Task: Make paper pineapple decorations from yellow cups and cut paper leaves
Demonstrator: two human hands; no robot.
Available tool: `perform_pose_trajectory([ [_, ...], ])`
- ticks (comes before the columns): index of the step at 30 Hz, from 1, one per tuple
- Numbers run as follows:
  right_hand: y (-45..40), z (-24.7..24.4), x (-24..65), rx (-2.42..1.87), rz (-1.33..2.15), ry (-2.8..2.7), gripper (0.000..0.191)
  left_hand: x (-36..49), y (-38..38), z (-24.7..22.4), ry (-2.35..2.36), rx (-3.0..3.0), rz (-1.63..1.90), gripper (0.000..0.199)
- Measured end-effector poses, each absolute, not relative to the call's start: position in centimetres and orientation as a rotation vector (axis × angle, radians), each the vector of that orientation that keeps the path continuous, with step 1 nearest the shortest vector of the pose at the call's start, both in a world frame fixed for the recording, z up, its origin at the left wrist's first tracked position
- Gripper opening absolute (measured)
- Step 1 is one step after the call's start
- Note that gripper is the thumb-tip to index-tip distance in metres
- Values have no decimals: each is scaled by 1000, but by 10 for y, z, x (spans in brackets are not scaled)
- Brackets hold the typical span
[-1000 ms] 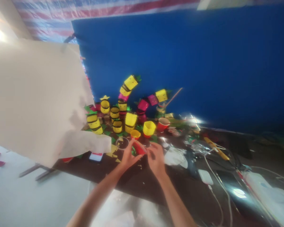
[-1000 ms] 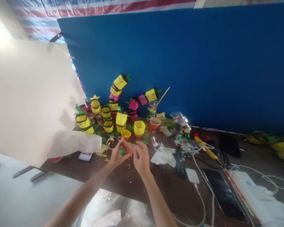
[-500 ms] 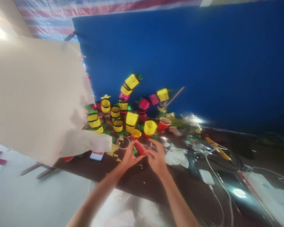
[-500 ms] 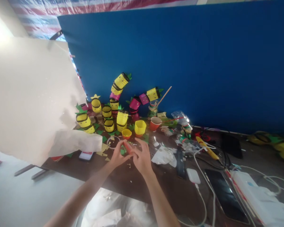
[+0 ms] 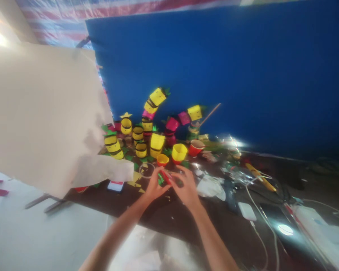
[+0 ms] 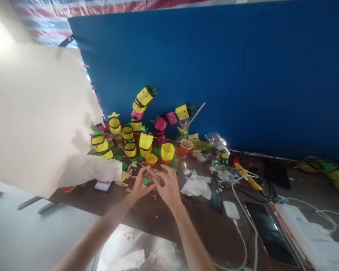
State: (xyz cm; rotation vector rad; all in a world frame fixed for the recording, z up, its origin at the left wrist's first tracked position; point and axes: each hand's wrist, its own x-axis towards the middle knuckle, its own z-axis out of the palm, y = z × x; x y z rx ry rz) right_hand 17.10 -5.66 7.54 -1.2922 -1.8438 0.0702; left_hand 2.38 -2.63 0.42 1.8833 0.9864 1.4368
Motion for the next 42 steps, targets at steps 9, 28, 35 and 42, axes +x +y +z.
perform_pose_trajectory([
  [9,-58,74,169,-1317,43,-1894,4,24,-25,-1,987,1933,1473,66],
  [28,-61,75,165,-1219,63,-1928,15,21,-23,-2,1111,2033,1496,72],
  [35,-65,75,163,-1193,30,-1975,19,19,-22,3,1009,2169,1468,59],
  [42,-67,76,161,-1150,60,-1965,18,23,-28,22,948,2002,1341,45],
])
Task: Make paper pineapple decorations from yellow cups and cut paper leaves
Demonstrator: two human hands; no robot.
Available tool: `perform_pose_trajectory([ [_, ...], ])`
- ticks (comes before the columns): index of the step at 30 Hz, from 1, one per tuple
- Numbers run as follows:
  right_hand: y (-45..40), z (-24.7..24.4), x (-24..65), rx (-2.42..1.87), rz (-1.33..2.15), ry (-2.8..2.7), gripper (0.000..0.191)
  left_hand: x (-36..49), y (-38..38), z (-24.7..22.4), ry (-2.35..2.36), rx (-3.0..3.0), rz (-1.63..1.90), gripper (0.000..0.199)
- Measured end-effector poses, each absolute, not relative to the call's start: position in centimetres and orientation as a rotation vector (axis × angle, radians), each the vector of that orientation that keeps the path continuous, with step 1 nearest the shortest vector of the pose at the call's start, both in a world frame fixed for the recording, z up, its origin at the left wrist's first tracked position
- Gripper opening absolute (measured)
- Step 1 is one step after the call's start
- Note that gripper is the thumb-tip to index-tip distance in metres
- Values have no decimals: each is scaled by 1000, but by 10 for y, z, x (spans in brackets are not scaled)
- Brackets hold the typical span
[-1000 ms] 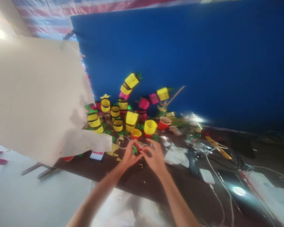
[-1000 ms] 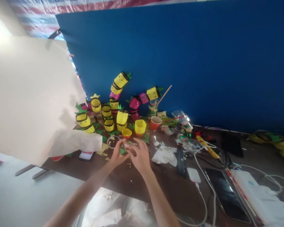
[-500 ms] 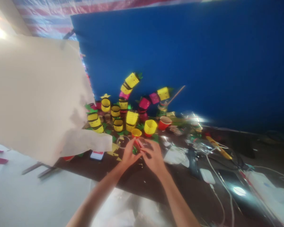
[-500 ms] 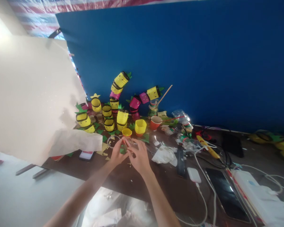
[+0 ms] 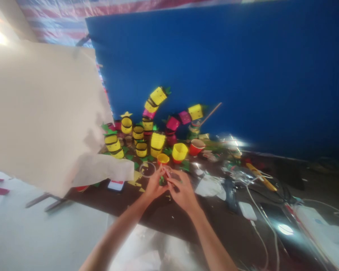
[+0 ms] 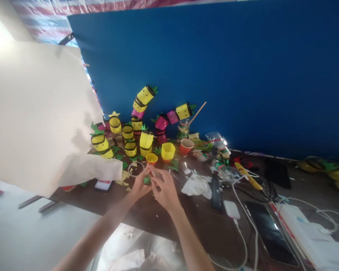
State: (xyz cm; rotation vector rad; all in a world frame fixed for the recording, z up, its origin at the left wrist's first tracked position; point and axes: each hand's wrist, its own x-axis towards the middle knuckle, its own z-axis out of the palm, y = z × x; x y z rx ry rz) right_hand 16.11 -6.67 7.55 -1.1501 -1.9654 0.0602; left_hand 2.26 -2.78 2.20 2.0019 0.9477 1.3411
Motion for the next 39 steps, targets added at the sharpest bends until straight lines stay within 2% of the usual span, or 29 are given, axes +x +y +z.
perform_pose_trajectory([
  [5,-66,73,162,-1188,74,-1874,16,23,-27,17,966,2022,1410,58],
  [12,-63,69,161,-1237,143,-1750,12,22,-25,12,944,2066,1491,54],
  [20,-61,78,160,-1255,267,-1729,13,20,-23,6,923,2114,1475,62],
  [29,-59,76,162,-1281,247,-1746,14,18,-25,8,996,2166,1424,54],
  [39,-59,74,164,-1287,587,-1608,18,17,-21,-5,989,2251,1471,62],
])
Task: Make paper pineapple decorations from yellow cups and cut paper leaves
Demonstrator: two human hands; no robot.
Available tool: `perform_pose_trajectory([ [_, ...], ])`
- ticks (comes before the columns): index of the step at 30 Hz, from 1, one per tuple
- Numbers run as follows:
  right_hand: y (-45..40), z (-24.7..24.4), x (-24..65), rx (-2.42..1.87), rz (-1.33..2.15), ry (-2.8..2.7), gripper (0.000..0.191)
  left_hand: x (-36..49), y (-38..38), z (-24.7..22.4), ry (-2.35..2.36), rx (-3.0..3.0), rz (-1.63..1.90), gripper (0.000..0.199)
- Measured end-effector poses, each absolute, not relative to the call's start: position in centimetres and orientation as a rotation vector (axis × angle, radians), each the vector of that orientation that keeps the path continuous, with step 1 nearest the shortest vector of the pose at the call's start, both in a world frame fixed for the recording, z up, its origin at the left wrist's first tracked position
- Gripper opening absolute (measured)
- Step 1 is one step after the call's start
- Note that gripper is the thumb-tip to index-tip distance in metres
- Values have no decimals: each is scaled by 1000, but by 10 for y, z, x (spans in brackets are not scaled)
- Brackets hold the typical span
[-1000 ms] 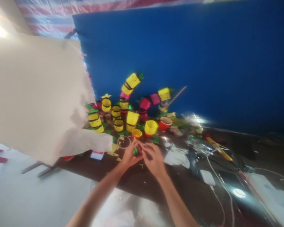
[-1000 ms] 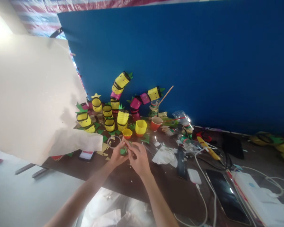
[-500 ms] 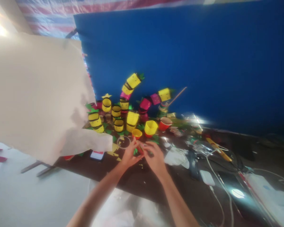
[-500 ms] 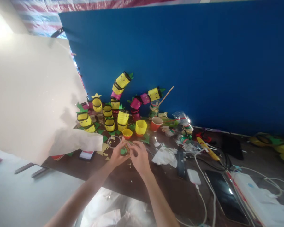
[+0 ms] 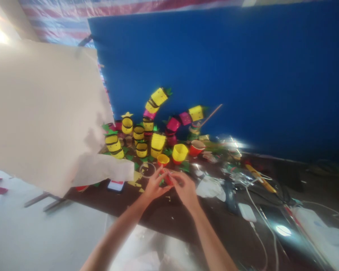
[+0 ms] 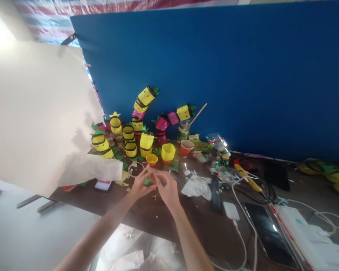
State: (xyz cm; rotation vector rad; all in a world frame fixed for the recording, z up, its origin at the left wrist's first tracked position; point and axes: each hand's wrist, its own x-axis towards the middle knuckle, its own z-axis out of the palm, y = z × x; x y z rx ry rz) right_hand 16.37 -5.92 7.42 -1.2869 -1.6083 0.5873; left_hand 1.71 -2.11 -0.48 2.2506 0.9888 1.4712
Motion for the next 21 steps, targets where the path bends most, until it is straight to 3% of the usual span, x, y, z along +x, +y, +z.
perform_pose_trajectory([
  [11,-56,79,164,-1321,843,-1419,21,17,-22,1,947,2235,1423,50],
  [21,-57,86,163,-1378,856,-1403,20,18,-22,1,884,2243,1466,60],
])
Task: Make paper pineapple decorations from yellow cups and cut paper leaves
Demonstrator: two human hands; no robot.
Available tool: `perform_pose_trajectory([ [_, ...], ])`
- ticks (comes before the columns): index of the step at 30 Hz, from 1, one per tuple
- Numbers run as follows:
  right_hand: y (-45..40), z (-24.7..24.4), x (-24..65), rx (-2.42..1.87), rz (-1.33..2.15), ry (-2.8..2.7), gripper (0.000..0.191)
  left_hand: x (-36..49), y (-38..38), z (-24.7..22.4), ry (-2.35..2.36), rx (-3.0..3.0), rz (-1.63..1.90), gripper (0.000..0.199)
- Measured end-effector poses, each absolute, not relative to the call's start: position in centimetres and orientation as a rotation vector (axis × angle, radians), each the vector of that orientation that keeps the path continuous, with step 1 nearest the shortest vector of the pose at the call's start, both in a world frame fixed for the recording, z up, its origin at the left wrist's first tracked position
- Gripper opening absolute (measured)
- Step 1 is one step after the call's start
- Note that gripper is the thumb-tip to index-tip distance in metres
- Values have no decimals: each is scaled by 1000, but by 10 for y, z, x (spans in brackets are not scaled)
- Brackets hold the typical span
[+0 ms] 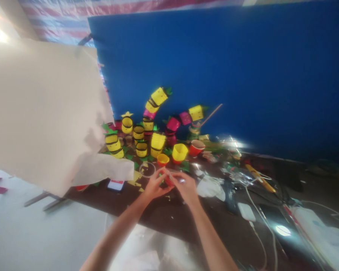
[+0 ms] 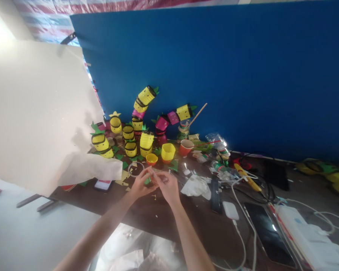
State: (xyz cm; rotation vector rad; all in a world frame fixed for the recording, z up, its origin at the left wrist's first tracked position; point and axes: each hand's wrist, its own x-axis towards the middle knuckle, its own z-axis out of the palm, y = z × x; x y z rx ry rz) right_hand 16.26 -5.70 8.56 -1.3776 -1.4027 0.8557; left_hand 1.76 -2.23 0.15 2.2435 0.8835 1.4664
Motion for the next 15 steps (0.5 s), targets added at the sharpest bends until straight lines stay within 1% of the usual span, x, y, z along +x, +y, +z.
perform_pose_trajectory([
  [9,-58,88,162,-1398,855,-1364,19,17,-21,-1,873,2217,1455,55],
  [15,-55,76,166,-1389,774,-1455,21,18,-20,-5,873,2201,1483,55],
])
